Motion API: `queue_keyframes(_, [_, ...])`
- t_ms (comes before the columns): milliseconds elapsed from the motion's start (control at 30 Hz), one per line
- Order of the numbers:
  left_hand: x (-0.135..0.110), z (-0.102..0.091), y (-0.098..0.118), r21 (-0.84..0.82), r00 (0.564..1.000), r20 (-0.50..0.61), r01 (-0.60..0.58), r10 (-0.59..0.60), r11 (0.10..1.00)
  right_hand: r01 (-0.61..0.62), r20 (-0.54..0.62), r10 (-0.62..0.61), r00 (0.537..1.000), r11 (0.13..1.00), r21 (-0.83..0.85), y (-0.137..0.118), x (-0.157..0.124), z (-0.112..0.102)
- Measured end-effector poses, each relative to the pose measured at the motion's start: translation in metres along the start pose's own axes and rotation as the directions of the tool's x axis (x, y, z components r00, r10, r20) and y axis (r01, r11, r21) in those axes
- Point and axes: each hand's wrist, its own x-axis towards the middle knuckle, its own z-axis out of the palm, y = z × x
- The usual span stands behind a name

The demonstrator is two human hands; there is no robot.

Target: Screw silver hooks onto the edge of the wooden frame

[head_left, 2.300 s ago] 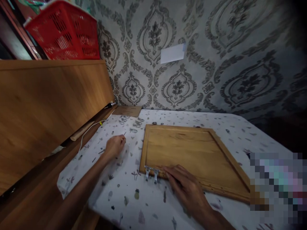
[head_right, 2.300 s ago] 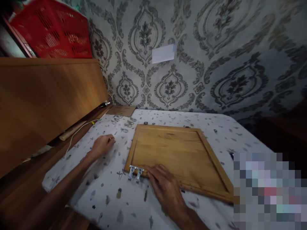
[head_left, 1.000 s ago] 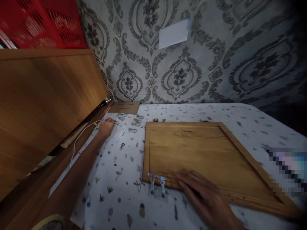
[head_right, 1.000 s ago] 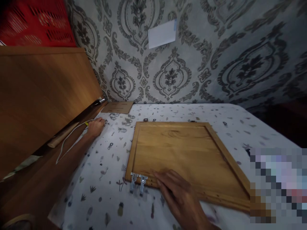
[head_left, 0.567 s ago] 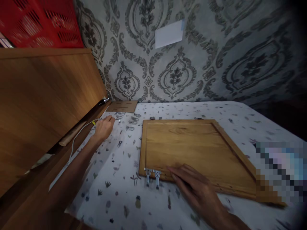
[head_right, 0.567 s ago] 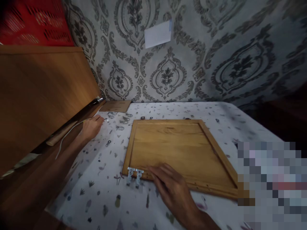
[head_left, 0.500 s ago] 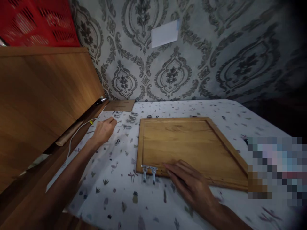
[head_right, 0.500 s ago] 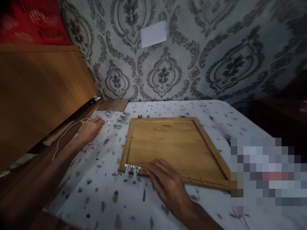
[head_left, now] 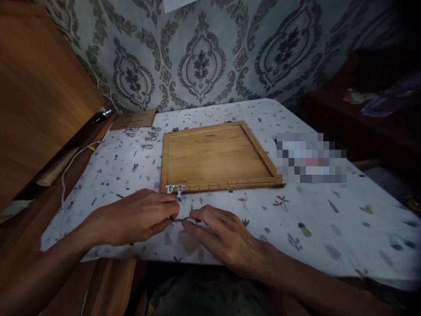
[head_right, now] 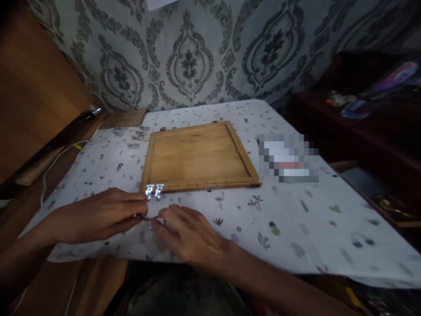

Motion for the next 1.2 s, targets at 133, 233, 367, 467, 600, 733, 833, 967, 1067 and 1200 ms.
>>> queue_keyframes(133, [0.000, 0.004, 0.000, -0.235, 0.991, 0.130, 0.039, -0.008, 0.971, -0.064, -0.029, 0.068, 0.997, 0.990, 0.122, -0.011, -0.016, 0.009])
queue_keyframes(233, [0.004, 0.003, -0.004, -0.303, 0.991, 0.132, 0.054, -0.015, 0.952, -0.205, 0.024, 0.208, 0.978, 0.927, 0.315, -0.018, -0.017, 0.014])
queue_keyframes(367, [0.018, 0.000, -0.012, -0.365, 0.999, 0.041, 0.045, -0.032, 0.930, -0.408, 0.118, 0.407, 0.906, 0.762, 0.503, -0.018, -0.007, 0.012])
queue_keyframes(467, [0.032, -0.002, -0.022, -0.351, 0.988, -0.106, 0.073, -0.116, 0.934, -0.580, 0.214, 0.589, 0.779, 0.548, 0.603, -0.011, 0.003, 0.007])
queue_keyframes(600, [0.046, 0.008, -0.042, -0.158, 0.945, -0.276, 0.138, -0.178, 0.978, -0.674, 0.369, 0.695, 0.617, 0.225, 0.704, 0.006, 0.013, 0.012])
queue_keyframes(733, [0.048, 0.027, -0.060, -0.060, 0.954, -0.276, 0.109, -0.122, 0.992, -0.676, 0.496, 0.706, 0.505, -0.033, 0.736, 0.020, 0.019, 0.026])
queue_keyframes(833, [0.045, 0.040, -0.067, -0.031, 0.952, -0.283, 0.108, -0.112, 0.994, -0.659, 0.566, 0.692, 0.448, -0.172, 0.732, 0.026, 0.020, 0.034])
queue_keyframes(967, [0.042, 0.049, -0.070, -0.040, 0.954, -0.292, 0.062, -0.071, 0.997, -0.645, 0.627, 0.676, 0.387, -0.288, 0.708, 0.029, 0.019, 0.040])
queue_keyframes(1067, [0.042, 0.054, -0.072, -0.010, 0.955, -0.297, 0.017, -0.019, 1.000, -0.642, 0.653, 0.665, 0.361, -0.330, 0.692, 0.029, 0.020, 0.042])
queue_keyframes(1200, [0.041, 0.061, -0.075, 0.045, 0.955, -0.294, -0.033, 0.044, 0.998, -0.640, 0.676, 0.647, 0.352, -0.360, 0.678, 0.030, 0.022, 0.042])
